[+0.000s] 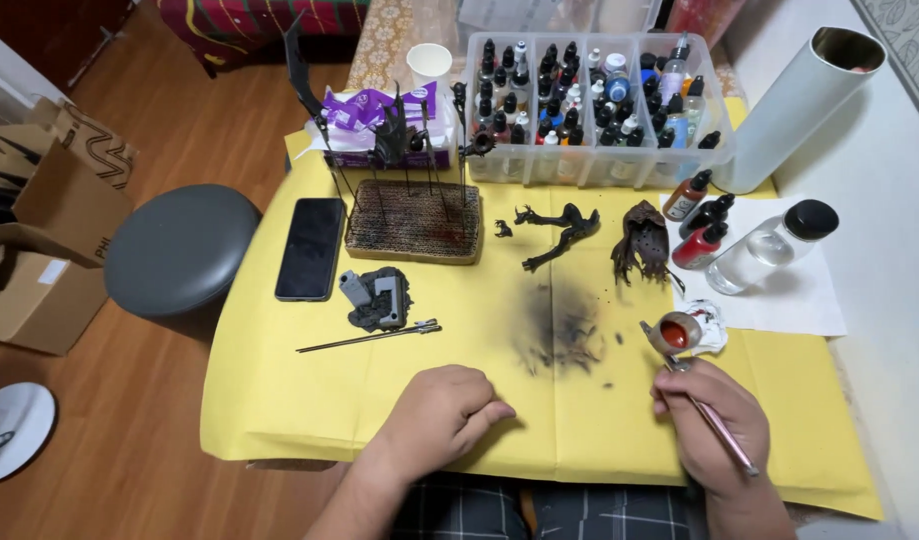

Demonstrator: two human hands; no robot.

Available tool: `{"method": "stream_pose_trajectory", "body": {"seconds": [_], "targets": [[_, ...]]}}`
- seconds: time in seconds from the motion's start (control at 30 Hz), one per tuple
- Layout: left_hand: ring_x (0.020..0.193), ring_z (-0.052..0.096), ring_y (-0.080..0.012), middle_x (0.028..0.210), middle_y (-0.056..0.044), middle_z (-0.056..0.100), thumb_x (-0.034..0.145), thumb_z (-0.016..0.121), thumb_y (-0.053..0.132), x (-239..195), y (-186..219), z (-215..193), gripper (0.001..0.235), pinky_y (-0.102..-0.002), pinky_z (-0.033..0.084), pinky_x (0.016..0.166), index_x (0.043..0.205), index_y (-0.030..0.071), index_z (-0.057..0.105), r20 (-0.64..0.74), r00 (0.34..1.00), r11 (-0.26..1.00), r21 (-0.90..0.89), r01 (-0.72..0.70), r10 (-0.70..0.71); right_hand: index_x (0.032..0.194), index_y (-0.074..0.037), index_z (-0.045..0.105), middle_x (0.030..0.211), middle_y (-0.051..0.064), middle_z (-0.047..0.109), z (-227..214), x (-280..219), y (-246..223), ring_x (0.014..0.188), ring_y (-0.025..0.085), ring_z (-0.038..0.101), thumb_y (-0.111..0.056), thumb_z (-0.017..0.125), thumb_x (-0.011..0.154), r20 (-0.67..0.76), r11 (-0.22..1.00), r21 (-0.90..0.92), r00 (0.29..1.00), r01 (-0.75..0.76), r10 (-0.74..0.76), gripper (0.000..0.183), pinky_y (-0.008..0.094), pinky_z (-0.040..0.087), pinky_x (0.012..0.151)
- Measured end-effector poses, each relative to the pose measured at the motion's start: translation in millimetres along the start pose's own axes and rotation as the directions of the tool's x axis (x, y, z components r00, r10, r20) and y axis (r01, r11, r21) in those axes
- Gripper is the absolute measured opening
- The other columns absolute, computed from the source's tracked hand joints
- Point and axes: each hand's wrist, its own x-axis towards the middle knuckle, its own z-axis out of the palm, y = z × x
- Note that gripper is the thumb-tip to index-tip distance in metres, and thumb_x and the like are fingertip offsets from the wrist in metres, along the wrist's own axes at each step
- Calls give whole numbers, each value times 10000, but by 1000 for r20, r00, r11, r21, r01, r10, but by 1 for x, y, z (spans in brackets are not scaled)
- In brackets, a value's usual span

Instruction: Using an airbrush to apply paint to a small model component held on a wire.

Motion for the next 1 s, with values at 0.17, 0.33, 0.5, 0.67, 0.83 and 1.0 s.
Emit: {"method": "stream_pose_trajectory", "body": {"seconds": [0.17, 0.33, 0.5, 0.67, 0.83, 1.0], "targets": [[715, 654, -275, 772, -38, 699, 999, 586, 261, 5, 9, -9, 251, -394, 491, 641, 805, 120, 658, 8, 1000, 997, -65, 29, -29, 960, -82, 750, 870, 118, 689, 4, 2, 16, 683, 165, 676, 105, 623, 876, 74, 991, -1, 988, 136, -136, 242, 233, 581, 590], [746, 670, -264, 812, -31, 714, 949, 580, 147, 7, 4, -2, 128, -380, 515, 665, 858, 111, 663, 8, 999, 996, -81, 34, -34, 933, -80, 731, 743, 70, 580, 11, 5, 9, 619, 167, 535, 47, 650, 883, 134, 935, -141, 942, 326, -308, 158, 257, 456, 576], [759, 688, -235, 841, -6, 739, 891, 624, 113, 5, -4, 6, 75, -362, 538, 675, 876, 126, 696, -17, 998, 996, -71, 52, -53, 1008, 30, 712, 886, 170, 586, 15, -3, 20, 755, 239, 540, 94, 697, 840, 56, 946, 33, 945, 321, -323, 180, 342, 400, 692], [756, 678, -223, 842, 4, 734, 916, 658, 174, 6, -2, 5, 97, -359, 532, 688, 831, 128, 653, 22, 997, 995, -61, 76, -75, 1012, 53, 727, 950, 208, 627, 13, -11, 32, 874, 287, 622, 132, 713, 802, 46, 964, 136, 970, 229, -237, 225, 360, 457, 750], [733, 646, -245, 808, -7, 702, 909, 728, 267, 7, 1, 1, 233, -387, 506, 670, 787, 139, 577, 65, 989, 991, -34, 133, -131, 904, -69, 771, 918, 113, 744, 12, 2, 2, 811, 154, 744, 16, 775, 823, 38, 921, -278, 961, 272, -272, 118, 245, 588, 823], [716, 626, -282, 780, -41, 671, 919, 715, 272, 8, 4, -3, 259, -414, 488, 667, 778, 124, 556, 66, 991, 991, -45, 123, -120, 1017, -36, 766, 975, 139, 785, 5, -9, 10, 808, 176, 797, 2, 630, 919, 68, 982, -165, 994, 92, -81, 172, 275, 679, 839]]}}
